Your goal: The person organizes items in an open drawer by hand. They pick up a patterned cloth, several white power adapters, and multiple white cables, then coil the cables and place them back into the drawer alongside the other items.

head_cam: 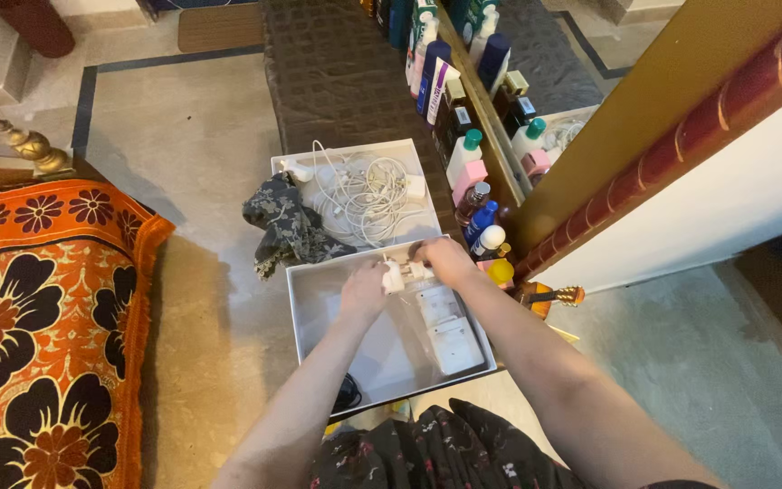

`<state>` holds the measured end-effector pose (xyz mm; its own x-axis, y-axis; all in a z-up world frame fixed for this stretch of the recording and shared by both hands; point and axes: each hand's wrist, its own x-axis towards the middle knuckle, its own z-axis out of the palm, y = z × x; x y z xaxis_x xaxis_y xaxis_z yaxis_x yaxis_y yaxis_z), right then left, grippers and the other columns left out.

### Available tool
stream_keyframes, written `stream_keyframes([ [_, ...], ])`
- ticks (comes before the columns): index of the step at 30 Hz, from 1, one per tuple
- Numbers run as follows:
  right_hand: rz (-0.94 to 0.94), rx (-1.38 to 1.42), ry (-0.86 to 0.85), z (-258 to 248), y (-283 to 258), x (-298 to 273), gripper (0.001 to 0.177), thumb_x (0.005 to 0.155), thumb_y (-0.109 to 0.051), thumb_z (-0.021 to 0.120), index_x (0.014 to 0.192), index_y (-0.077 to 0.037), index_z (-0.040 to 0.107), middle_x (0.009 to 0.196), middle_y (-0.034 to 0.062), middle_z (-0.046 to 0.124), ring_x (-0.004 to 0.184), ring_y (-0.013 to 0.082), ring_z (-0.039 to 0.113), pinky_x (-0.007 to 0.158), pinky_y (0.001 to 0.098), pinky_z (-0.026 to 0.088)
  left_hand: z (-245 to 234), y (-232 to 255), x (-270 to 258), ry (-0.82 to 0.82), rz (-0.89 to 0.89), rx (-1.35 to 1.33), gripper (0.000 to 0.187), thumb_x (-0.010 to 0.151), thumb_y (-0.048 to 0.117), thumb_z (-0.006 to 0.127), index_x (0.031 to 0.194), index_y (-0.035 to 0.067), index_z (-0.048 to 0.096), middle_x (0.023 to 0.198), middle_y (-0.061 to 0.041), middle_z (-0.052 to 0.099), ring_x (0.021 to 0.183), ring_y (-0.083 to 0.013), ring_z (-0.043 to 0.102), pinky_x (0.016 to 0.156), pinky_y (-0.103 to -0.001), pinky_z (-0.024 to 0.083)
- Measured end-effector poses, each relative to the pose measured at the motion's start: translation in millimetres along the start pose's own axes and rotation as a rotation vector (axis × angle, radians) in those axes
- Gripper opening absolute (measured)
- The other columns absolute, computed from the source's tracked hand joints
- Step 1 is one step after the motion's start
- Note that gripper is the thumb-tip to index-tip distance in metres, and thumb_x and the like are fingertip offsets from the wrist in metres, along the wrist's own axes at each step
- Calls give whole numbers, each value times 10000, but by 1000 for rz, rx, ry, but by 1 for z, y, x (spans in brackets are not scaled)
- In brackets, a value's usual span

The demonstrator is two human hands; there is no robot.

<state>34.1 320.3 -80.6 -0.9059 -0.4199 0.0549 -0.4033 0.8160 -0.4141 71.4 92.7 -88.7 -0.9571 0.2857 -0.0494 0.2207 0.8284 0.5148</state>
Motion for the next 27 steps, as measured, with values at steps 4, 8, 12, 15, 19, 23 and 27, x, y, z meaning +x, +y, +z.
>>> stream_keyframes([
  [4, -3, -239, 2, -4, -13, -4, 239, 754, -45, 718, 967, -145, 756, 1050, 67, 707, 1059, 293, 665, 869, 419, 544, -3, 12, -3, -52, -134, -51, 703, 736, 82, 827, 1371, 158, 534, 1345, -138, 551, 1166, -385, 601, 963, -477, 507],
  [8, 12, -375, -80, -11, -32, -4, 407, 673, -54, 763, 1074, -92, 698, 1095, 101, 668, 1075, 319, 642, 849, 433, 549, 5, 14, 2, 16, -86, -49, 673, 751, 73, 837, 1359, 126, 554, 1333, -176, 574, 1123, -409, 639, 941, -489, 528],
  [12, 6, -374, -5, -4, -28, -4, 342, 752, -24, 723, 1084, -101, 697, 1090, 113, 676, 1096, 313, 654, 869, 434, 559, 14, 9, 8, 36, -75, -58, 670, 731, 39, 836, 1343, 124, 576, 1329, -189, 576, 1119, -416, 641, 946, -491, 525],
  [15, 12, -373, 28, 7, -20, -2, 296, 791, -32, 703, 1078, -106, 706, 1086, 112, 680, 1076, 320, 658, 864, 434, 563, 21, 3, 13, 45, -48, -78, 689, 709, 33, 847, 1339, 120, 584, 1332, -197, 569, 1124, -417, 635, 955, -487, 521],
  [19, 61, -402, -59, 7, -16, 9, 220, 801, -46, 685, 1011, -102, 721, 1051, 112, 705, 1050, 320, 682, 867, 436, 569, 20, 3, 13, 94, 8, -87, 692, 691, 26, 855, 1328, 92, 591, 1337, -208, 577, 1127, -418, 638, 969, -481, 524],
  [23, 156, -323, -83, -11, -29, 23, 188, 801, -81, 695, 953, -173, 757, 980, 123, 736, 966, 327, 707, 805, 458, 568, -1, 19, 6, 38, -10, 8, 630, 737, 101, 835, 1320, 94, 596, 1309, -168, 589, 1074, -401, 643, 906, -479, 530],
  [27, 248, -70, 99, -40, -40, 43, 217, 764, -51, 679, 898, -200, 762, 912, 47, 774, 911, 275, 734, 789, 437, 571, -27, 30, 9, 169, 94, 6, 356, 825, 210, 782, 1160, 132, 689, 1126, -106, 687, 995, -355, 676, 834, -472, 545],
])
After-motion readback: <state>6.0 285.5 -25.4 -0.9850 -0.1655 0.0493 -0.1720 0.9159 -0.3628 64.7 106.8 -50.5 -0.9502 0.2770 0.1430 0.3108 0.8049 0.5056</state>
